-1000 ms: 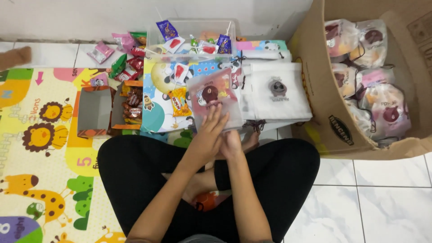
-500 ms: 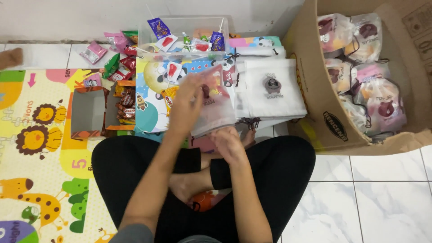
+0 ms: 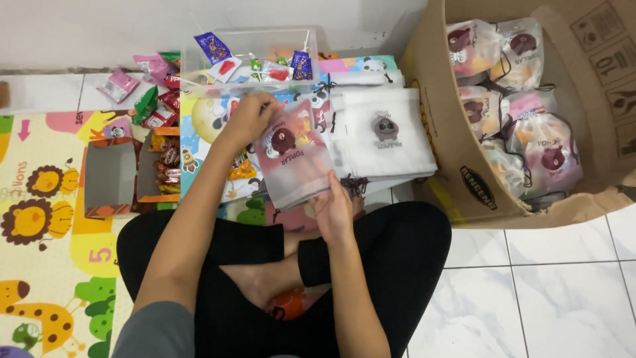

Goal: Packing various small snack packets into individual gift bags while sitting on the floor.

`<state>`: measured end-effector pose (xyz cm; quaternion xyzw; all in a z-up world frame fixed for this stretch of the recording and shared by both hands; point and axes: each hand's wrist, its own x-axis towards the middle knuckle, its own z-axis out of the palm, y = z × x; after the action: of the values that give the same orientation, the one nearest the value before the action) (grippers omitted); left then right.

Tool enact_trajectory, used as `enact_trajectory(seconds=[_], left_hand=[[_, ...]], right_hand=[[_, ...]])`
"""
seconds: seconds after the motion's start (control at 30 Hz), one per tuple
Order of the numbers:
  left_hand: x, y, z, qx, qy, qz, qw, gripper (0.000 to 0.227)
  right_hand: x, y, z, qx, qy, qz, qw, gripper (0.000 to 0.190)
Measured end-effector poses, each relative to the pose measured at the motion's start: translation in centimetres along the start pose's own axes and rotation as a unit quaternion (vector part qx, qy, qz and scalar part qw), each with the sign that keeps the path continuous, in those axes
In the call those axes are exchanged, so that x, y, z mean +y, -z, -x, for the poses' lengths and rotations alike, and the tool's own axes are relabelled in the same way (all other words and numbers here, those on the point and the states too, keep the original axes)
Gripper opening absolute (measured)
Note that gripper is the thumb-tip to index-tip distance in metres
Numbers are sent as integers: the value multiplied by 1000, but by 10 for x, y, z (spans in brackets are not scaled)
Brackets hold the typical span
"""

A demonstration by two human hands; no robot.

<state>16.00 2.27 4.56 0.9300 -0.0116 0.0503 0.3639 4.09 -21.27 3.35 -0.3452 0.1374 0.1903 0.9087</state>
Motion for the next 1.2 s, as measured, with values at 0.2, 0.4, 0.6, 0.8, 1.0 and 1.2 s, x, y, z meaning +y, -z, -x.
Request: enact_trajectory(seconds=[0.2,0.4,0.6,0.8,1.0,1.2], left_hand=[[-22,-9,-6,-4,-14,34,999,26],[-27,-12,-11,-22,-37,96,994,18],[-28,-7,-17,-54,-43,105,992,16],[-28,-6,-18,-59,-1,166,984,8],[-31,-4,-24,-72,0,167,983,15],[-28,-4,-24,-61,20,166,984,18]], right_hand=[[1,16,-9,21,10,-33,999,51],[6,19,-11,51,27,-29,998,46],[7,11,-9,59,49,-18,997,32],[-13,-26,12,88,59,-81,991,23],[-20,-25,10,43,-46,-107,992,45],[-12,-22,4,69,-39,-128,989,44]])
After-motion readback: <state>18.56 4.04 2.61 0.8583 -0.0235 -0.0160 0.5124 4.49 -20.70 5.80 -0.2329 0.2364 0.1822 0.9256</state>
